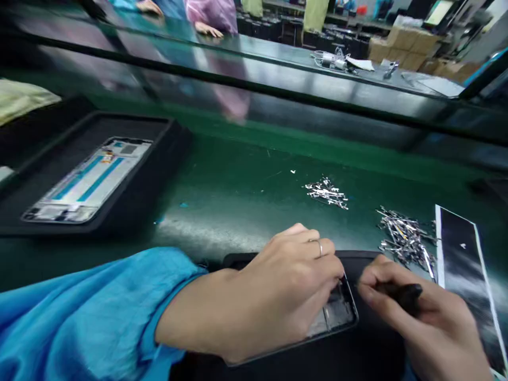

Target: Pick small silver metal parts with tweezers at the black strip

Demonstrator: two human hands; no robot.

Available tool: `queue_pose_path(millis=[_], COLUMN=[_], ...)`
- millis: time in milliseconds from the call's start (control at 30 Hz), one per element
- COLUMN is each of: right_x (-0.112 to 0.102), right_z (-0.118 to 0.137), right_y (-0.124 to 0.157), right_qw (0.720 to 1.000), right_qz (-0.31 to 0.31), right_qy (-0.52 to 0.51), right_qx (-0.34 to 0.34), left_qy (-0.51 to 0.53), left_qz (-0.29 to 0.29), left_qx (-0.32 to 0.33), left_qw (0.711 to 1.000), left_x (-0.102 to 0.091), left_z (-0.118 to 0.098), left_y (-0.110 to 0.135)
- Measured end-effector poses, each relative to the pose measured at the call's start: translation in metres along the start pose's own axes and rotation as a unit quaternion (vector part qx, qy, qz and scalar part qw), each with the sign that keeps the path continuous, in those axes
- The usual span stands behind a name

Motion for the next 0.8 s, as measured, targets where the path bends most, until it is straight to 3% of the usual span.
queue_pose_path(millis=[200, 333, 533, 800], right_x=[0.002, 0.01, 0.03, 0.04], right_z=[0.007, 0.009, 0.007, 0.031], right_y=[0.011, 0.021, 0.028, 0.027], right_qw=[0.987, 0.965, 0.939, 0.894], right_qz=[-0.066, -0.056, -0.042, -0.062], right_qy=[0.122, 0.219, 0.303, 0.384], right_qx=[-0.084, -0.132, -0.158, -0.221], left_qy=[0.024, 0.007, -0.023, -0.061], left_qz=[-0.041, -0.032, -0.003, -0.026], left_qx=[-0.08, -0.123, -0.115, -0.082], left_qw=[0.996, 0.992, 0.993, 0.994], left_x=[0.006, 0.014, 0.026, 0.024], left_z=[0.02, 0.03, 0.031, 0.027], left_y=[0.001, 0.004, -0.001, -0.002])
Point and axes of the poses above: each hand's wrist, its own y-axis away from the middle knuckle, its own x-axis out of the palm, z = x × y, the point moved 8 cm from there along -y, towards the middle knuckle, and after that the axes turned 2 degrees about z, right-handed, at the moved point
